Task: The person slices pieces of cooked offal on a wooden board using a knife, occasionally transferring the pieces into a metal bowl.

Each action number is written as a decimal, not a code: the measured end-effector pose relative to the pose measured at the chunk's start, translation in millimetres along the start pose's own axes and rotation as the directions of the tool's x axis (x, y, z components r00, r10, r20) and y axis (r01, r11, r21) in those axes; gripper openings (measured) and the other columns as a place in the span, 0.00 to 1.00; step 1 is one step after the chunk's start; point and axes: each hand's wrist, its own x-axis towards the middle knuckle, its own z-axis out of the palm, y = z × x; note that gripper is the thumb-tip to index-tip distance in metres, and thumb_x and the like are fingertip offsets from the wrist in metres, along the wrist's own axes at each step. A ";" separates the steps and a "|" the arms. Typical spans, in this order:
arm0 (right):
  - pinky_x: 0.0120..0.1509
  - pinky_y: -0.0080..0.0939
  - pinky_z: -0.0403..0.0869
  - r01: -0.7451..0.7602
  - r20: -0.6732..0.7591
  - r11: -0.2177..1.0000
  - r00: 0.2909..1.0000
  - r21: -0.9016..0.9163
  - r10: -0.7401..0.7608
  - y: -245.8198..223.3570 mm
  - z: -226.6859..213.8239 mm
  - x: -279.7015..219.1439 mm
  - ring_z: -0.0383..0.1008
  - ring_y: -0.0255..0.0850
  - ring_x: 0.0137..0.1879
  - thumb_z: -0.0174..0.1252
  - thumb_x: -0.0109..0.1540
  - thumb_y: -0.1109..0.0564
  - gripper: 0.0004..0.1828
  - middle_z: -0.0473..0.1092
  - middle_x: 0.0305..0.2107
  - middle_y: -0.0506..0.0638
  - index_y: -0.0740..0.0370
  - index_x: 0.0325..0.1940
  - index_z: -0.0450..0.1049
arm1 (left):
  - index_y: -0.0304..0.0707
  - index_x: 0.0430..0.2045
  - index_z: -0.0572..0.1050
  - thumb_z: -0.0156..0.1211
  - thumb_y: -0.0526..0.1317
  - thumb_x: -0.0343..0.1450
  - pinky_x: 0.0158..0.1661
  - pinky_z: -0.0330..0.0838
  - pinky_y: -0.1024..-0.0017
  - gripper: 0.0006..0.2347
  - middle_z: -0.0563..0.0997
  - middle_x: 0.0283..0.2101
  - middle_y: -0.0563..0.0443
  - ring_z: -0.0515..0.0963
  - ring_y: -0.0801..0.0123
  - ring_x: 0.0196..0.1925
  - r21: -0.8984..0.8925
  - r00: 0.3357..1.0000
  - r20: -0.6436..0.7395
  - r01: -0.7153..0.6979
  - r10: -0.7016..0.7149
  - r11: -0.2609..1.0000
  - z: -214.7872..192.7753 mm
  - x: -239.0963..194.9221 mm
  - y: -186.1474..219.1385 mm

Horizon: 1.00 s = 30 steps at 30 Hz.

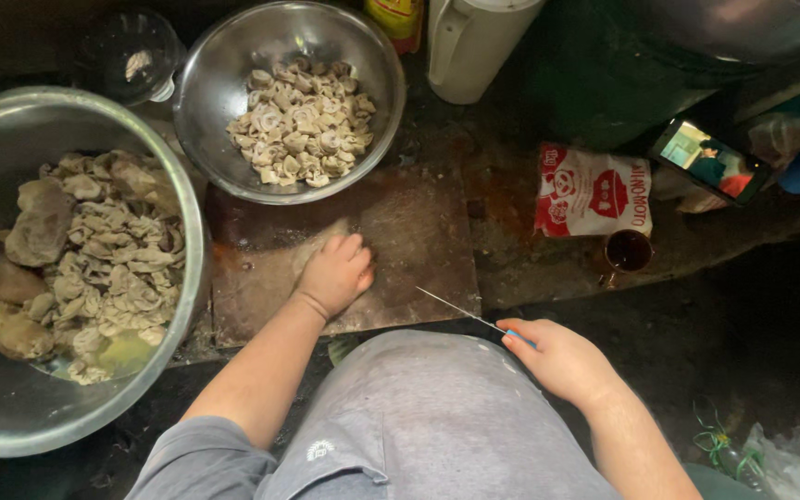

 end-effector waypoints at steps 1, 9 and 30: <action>0.61 0.44 0.74 0.011 -0.004 1.000 1.000 0.003 -0.011 -0.5 -1.0 0.3 0.77 0.47 0.59 0.52 0.64 0.41 0.23 0.76 0.53 0.50 0.42 0.62 0.75 | 0.42 0.34 0.77 0.65 0.43 0.65 0.43 0.76 0.59 0.09 0.76 0.47 0.47 0.75 0.52 0.48 -0.025 1.000 -0.007 -0.012 0.011 1.000 4.4 1.3 -3.1; 0.61 0.43 0.75 0.038 -0.017 0.999 0.999 0.024 -0.037 1.1 0.6 -1.1 0.78 0.46 0.58 0.52 0.64 0.41 0.23 0.77 0.52 0.51 0.44 0.62 0.75 | 0.39 0.38 0.80 0.63 0.36 0.67 0.51 0.75 0.60 0.08 0.78 0.44 0.45 0.78 0.53 0.49 -0.386 0.929 -0.255 0.156 -0.268 0.909 -52.8 30.0 15.7; 0.60 0.43 0.74 0.062 -0.035 0.997 0.997 -0.043 -0.064 4.1 -2.6 3.9 0.77 0.46 0.58 0.53 0.64 0.40 0.23 0.77 0.52 0.49 0.42 0.61 0.75 | 0.35 0.38 0.76 0.58 0.35 0.60 0.51 0.68 0.49 0.13 0.74 0.54 0.34 0.72 0.43 0.58 -0.043 0.999 -0.047 0.015 -0.017 0.999 -42.7 33.1 19.9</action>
